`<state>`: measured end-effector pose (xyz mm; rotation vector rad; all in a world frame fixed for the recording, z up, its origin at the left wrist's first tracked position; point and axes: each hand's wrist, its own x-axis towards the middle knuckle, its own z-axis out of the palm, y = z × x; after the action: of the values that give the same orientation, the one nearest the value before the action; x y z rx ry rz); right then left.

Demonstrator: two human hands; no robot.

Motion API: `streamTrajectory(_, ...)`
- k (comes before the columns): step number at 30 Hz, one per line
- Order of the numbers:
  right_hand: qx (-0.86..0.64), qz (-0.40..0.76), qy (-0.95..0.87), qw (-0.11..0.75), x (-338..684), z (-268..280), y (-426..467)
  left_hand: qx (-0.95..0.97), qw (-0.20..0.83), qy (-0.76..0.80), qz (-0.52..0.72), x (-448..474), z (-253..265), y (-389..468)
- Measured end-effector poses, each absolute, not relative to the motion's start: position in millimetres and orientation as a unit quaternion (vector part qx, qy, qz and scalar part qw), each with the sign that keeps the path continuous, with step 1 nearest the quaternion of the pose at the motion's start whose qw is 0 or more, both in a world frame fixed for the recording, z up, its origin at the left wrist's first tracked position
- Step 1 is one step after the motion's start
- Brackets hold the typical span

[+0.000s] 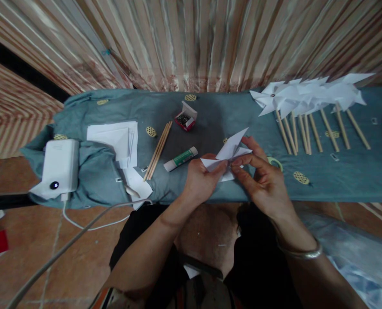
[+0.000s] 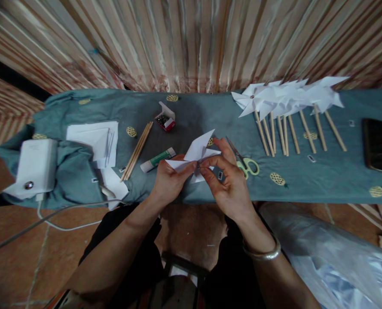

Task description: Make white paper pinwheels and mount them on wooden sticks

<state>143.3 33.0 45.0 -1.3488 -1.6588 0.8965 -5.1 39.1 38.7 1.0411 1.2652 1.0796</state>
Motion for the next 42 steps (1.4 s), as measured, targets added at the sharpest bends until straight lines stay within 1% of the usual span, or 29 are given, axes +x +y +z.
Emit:
streamTrajectory(5, -0.534, 0.337, -0.669, 0.393, 146.9, 45.8, 33.9, 0.45, 0.535, 0.537, 0.471, -7.4, 34.6, 42.0)
streamTrajectory(9, -0.557, 0.263, -0.698, 0.366, 160.7, 44.3, 37.1, 0.455, 0.489, 0.554, 0.498, -15.2, 28.2, 48.5)
streamTrajectory(12, -0.558, 0.196, -0.752, 0.29, 172.7, 37.3, 39.1, 0.435, 0.478, 0.569, 0.508, -20.5, 27.1, 52.6)
streamTrajectory(16, -0.548, 0.169, -0.802, 0.167, 178.2, 24.6, 39.7, 0.422, 0.485, 0.574, 0.508, -21.4, 29.8, 54.7)
streamTrajectory(19, -0.552, 0.154, -0.809, 0.132, 174.8, 18.9, 39.9, 0.429, 0.477, 0.583, 0.499, -19.2, 31.9, 54.7)
streamTrajectory(25, -0.551, 0.129, -0.813, 0.136, 169.6, 15.9, 37.9, 0.437, 0.484, 0.582, 0.486, -17.6, 31.1, 54.4)
streamTrajectory(33, -0.555, 0.11, -0.806, 0.174, 169.3, 6.7, 30.7, 0.439, 0.497, 0.562, 0.494, -17.3, 28.1, 52.3)
streamTrajectory(37, -0.548, 0.16, -0.787, 0.233, 168.3, 14.9, 29.8, 0.46, 0.484, 0.566, 0.484, -16.8, 31.8, 49.9)
streamTrajectory(42, -0.541, 0.237, -0.739, 0.325, 163.6, 41.8, 27.5, 0.484, 0.487, 0.556, 0.468, -12.7, 35.3, 44.8)
